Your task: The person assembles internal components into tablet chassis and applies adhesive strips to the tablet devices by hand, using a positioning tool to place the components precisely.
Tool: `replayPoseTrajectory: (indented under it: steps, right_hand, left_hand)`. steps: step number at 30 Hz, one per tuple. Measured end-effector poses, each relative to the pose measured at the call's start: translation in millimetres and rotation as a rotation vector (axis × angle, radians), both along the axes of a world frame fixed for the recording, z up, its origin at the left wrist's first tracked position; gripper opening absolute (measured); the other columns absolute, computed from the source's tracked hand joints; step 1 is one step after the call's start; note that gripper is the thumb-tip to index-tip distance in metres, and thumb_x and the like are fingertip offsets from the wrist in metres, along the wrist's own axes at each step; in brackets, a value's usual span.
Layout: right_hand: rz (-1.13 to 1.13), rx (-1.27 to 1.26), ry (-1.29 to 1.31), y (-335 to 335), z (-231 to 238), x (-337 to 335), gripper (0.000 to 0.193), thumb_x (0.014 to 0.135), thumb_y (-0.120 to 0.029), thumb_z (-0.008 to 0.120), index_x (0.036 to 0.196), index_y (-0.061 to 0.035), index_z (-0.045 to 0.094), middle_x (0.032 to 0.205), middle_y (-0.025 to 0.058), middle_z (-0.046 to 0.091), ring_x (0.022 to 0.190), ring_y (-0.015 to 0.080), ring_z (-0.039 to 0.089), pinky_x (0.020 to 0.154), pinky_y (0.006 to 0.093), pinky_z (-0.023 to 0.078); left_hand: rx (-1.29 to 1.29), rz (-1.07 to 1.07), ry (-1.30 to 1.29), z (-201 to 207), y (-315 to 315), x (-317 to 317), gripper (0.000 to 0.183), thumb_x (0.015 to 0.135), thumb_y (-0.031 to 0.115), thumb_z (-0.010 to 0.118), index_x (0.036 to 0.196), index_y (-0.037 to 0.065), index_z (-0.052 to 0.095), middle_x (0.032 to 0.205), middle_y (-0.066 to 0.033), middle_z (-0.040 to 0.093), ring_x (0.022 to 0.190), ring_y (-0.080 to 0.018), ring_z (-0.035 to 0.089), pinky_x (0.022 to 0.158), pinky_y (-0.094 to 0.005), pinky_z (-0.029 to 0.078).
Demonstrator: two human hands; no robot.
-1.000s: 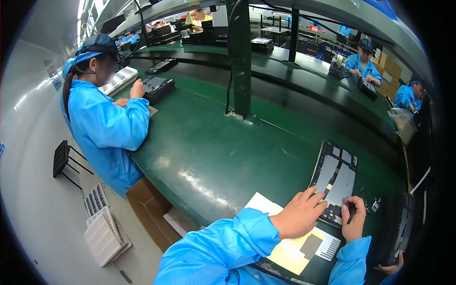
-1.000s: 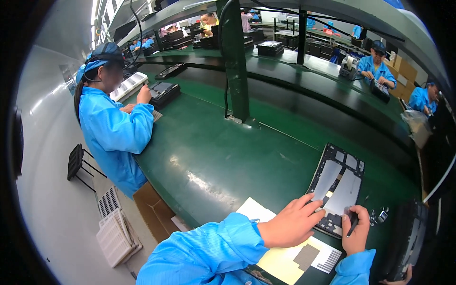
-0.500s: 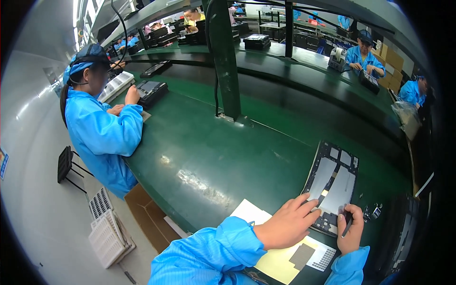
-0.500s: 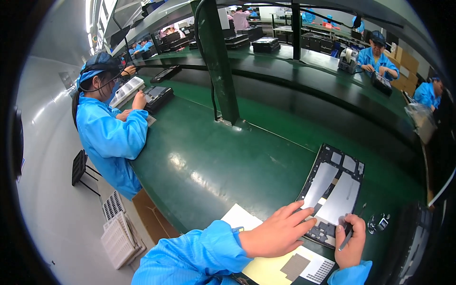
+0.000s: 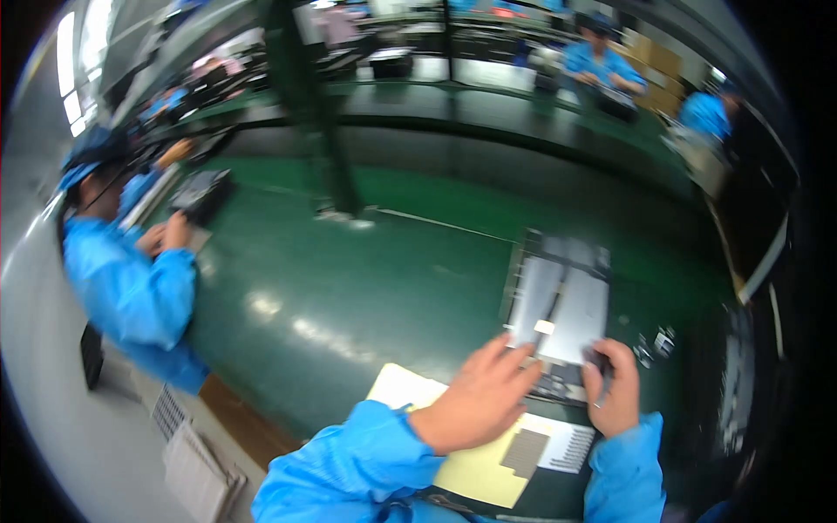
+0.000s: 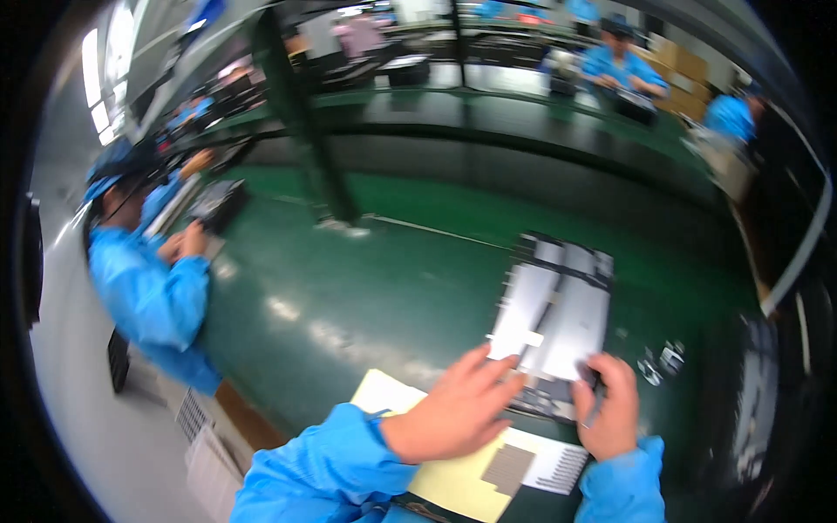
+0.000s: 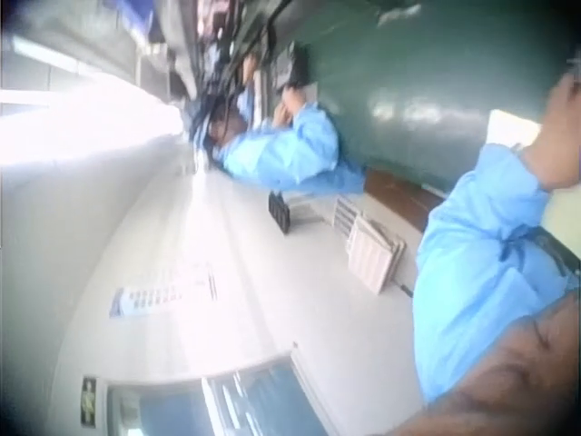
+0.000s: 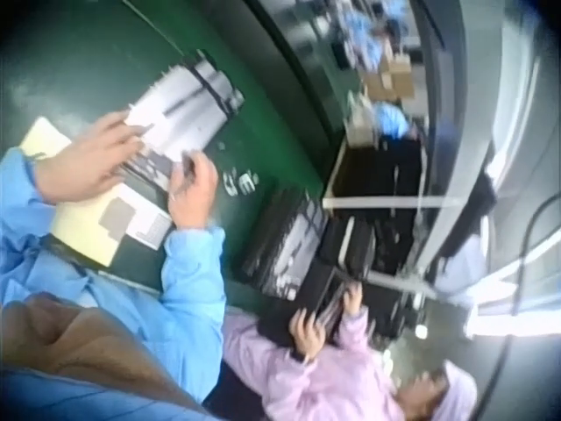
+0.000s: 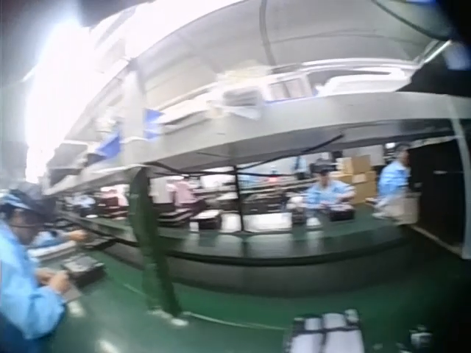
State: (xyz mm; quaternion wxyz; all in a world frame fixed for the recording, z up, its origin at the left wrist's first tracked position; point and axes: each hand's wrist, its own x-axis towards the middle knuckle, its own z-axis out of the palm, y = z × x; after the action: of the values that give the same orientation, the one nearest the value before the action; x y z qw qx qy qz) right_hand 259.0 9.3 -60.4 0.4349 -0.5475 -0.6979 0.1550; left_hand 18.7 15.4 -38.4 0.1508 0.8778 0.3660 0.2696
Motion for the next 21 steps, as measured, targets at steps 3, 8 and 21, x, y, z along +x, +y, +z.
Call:
replayPoseTrajectory:
  steps: [3,8,21]
  right_hand:
    - [0.038,-0.004,0.002,15.9,5.8,-18.7,0.028,0.076,-0.001,0.067,0.103,-0.0041,0.058,0.099,0.0154,0.058,0.092,0.0333,0.056,0.083,0.0383,0.047]
    - [0.018,-0.032,-0.023,10.1,23.7,-12.5,0.027,0.079,-0.006,0.069,0.104,-0.0056,0.058,0.102,0.0151,0.060,0.102,0.0357,0.054,0.087,0.0409,0.046]
    - [0.157,-0.254,1.044,0.0,30.1,-3.3,0.037,0.100,-0.014,0.042,0.135,-0.0039,0.042,0.118,0.0165,0.061,0.116,0.0284,0.055,0.097,0.0401,0.044]
  left_hand:
    - [-0.012,0.046,0.068,-0.9,4.2,-7.8,0.061,0.070,0.017,0.075,0.124,0.001,0.049,0.128,-0.0220,0.046,0.119,-0.0439,0.040,0.104,-0.0524,0.033]
    - [-0.015,0.028,0.104,10.5,3.6,1.3,0.059,0.070,0.015,0.074,0.122,0.000,0.050,0.128,-0.0242,0.043,0.120,-0.0474,0.036,0.103,-0.0530,0.032]
    - [-0.024,0.043,0.150,10.3,1.7,1.8,0.055,0.072,0.017,0.073,0.120,0.002,0.054,0.124,-0.0235,0.046,0.119,-0.0483,0.037,0.103,-0.0521,0.032]
